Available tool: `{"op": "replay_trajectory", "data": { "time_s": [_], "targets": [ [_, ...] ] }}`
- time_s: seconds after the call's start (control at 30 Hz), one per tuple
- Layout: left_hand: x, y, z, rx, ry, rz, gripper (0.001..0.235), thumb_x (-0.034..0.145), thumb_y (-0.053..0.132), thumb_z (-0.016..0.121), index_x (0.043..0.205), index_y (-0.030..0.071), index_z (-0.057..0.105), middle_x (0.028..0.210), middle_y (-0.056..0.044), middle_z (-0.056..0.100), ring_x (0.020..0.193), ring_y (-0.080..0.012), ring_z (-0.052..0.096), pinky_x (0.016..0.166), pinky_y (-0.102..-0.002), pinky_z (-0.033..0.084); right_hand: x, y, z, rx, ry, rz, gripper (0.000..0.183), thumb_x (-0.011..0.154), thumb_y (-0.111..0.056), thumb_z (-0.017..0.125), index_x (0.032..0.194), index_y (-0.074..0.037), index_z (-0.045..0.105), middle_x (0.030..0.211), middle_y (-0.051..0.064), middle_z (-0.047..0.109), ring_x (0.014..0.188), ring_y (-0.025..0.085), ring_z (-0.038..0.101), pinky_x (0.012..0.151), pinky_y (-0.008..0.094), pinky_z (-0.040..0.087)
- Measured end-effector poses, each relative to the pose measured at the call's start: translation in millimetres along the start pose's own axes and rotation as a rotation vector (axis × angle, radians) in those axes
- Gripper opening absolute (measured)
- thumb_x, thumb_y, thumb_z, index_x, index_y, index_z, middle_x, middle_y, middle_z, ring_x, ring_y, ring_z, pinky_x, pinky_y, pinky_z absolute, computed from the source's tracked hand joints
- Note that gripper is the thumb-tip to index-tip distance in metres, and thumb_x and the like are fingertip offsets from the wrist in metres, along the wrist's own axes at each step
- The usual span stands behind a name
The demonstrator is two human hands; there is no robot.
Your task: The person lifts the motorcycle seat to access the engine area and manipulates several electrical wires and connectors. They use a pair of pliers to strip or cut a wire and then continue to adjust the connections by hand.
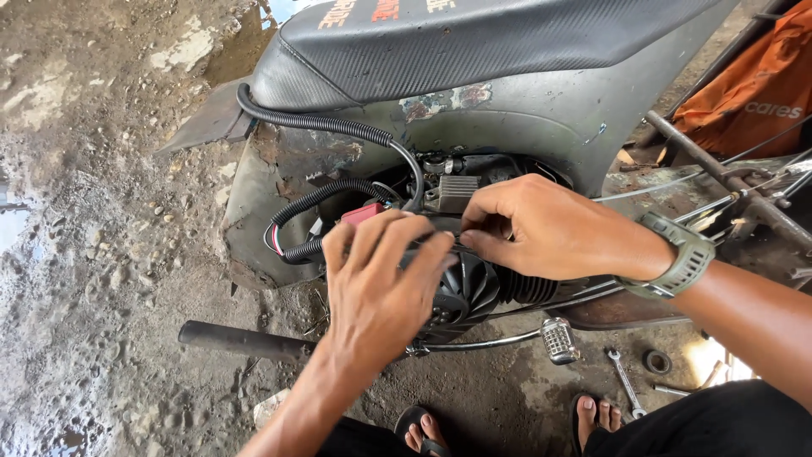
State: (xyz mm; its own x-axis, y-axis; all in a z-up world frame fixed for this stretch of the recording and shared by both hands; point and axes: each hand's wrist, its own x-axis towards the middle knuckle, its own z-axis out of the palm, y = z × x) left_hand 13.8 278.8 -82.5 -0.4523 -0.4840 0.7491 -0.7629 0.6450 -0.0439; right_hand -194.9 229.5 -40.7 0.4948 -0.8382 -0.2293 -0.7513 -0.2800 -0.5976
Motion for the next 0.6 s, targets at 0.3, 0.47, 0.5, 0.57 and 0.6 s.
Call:
{"op": "replay_trajectory", "data": {
  "time_s": [0.3,0.47,0.5,0.57,0.6],
  "targets": [
    [3,64,-2,-0.984,-0.354,-1.441,0.043,0.091,0.038,0.062,0.123,0.008,0.062,0.098,-0.003,0.071,0.055,-0.0109,0.062,0.055,-0.027,0.052,-8,21,18,-0.005,0.188,-0.236,0.015,0.096,-0.026,0.064,0.089,-0.013,0.069,0.081,-0.003,0.071,0.056,0.017,0.055,0.062,0.034,0.048],
    [-8,62,39,-1.262,-0.029,-1.44,0.028,0.104,0.025,0.058,0.104,-0.001,0.066,0.052,-0.009,0.057,0.044,-0.0125,0.051,0.043,-0.025,0.036,-8,20,18,0.118,0.211,-0.258,0.017,0.095,-0.02,0.065,0.083,-0.009,0.071,0.072,0.003,0.067,0.061,0.018,0.059,0.058,0.034,0.05],
    [-12,63,43,-1.224,0.051,-1.335,0.028,0.105,0.018,0.057,0.104,-0.006,0.07,0.052,-0.012,0.059,0.047,-0.0142,0.056,0.046,-0.025,0.039,-8,20,17,0.229,0.229,-0.259,0.017,0.094,-0.015,0.068,0.08,-0.006,0.072,0.067,0.009,0.065,0.061,0.021,0.063,0.058,0.037,0.055],
    [-15,67,46,-1.207,0.086,-1.334,0.026,0.105,0.017,0.057,0.102,-0.005,0.071,0.052,-0.013,0.06,0.048,-0.0151,0.058,0.047,-0.025,0.042,-7,21,19,0.247,0.229,-0.242,0.017,0.094,-0.015,0.068,0.08,-0.006,0.073,0.066,0.009,0.065,0.06,0.02,0.062,0.057,0.036,0.054],
    [-17,68,48,-1.194,0.117,-1.33,0.025,0.105,0.015,0.057,0.1,-0.004,0.072,0.053,-0.014,0.061,0.048,-0.016,0.059,0.048,-0.025,0.045,-6,22,19,0.265,0.233,-0.222,0.017,0.094,-0.015,0.068,0.08,-0.007,0.075,0.064,0.008,0.065,0.059,0.019,0.061,0.056,0.035,0.053]
  ]
}}
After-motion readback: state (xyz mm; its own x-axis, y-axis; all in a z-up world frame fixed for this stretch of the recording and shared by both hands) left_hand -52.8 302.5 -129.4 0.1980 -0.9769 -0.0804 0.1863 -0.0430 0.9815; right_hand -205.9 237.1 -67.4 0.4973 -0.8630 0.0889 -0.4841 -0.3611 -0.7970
